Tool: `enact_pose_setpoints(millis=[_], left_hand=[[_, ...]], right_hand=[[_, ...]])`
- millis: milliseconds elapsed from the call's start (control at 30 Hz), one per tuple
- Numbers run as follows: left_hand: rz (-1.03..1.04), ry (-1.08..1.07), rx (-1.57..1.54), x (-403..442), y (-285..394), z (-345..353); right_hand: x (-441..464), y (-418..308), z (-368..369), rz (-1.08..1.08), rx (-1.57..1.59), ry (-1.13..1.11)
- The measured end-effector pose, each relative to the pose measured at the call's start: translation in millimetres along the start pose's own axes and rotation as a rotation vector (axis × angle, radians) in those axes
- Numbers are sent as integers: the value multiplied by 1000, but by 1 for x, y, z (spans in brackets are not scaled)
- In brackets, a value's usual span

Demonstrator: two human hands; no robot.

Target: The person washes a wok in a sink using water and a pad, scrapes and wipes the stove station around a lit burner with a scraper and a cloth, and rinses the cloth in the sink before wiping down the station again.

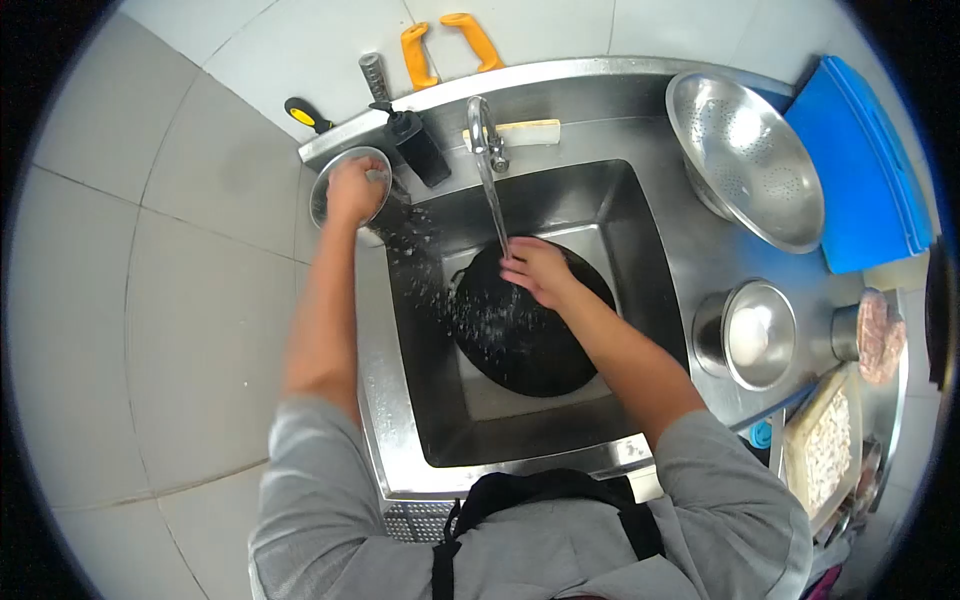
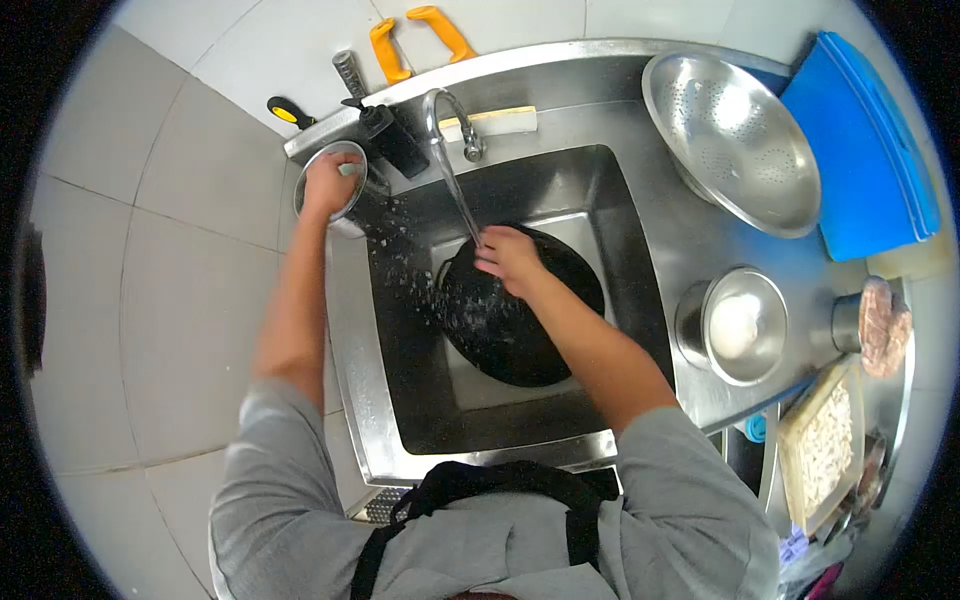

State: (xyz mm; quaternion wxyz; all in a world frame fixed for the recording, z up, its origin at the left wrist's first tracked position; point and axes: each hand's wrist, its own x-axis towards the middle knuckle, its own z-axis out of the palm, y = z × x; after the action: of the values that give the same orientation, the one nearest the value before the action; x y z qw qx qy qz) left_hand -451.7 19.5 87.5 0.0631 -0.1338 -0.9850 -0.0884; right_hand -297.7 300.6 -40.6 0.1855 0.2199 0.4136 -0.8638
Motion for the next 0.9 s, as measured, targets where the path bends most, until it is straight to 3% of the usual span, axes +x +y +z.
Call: enact_pose_setpoints(millis=[67, 167, 233, 300, 367, 433, 500, 567, 633, 700, 733, 800, 833, 867, 900], left_hand=[[-137, -435, 153, 14, -25, 25], [-196, -421, 319, 10, -29, 35], [-237, -420, 228, 21, -37, 33], [-295, -475, 179, 11, -44, 28], [-337, -351, 65, 4, -40, 20], [-278, -336, 112, 3, -53, 32], [-225, -298, 142, 19, -69, 44], [-226, -317, -15, 36, -92, 51], [-429, -18, -726, 33, -84, -1], [-488, 135, -1018, 19, -72, -19], [-475, 123, -1009, 10, -57, -35], [-393, 210, -1336, -43, 3, -55], [-370, 263, -992, -52, 44, -17], [-460, 87, -1193, -71, 62, -28], [-356, 182, -911, -76, 74, 12]], right_hand=[[14, -7, 37, 190, 11, 17], [32, -18, 74, 196, 97, 87], [48, -33, 81, 150, 100, 66], [39, -31, 93, -31, -283, 119], [33, -52, 100, -373, -1764, 205], [6, -82, 116, -545, -1987, 431], [1, -92, 113, -527, -2161, 467], [5, -96, 101, -330, -2199, 243], [3, -106, 91, -234, -2081, 77], [-5, -102, 84, -303, -2012, 91], [-4, -105, 81, -346, -1963, 8], [-7, -98, 81, -363, -1912, -93], [-15, -110, 91, -279, -1662, -71], [-20, -105, 92, -160, -1422, -65], [-8, -95, 85, -149, -1408, -67]])
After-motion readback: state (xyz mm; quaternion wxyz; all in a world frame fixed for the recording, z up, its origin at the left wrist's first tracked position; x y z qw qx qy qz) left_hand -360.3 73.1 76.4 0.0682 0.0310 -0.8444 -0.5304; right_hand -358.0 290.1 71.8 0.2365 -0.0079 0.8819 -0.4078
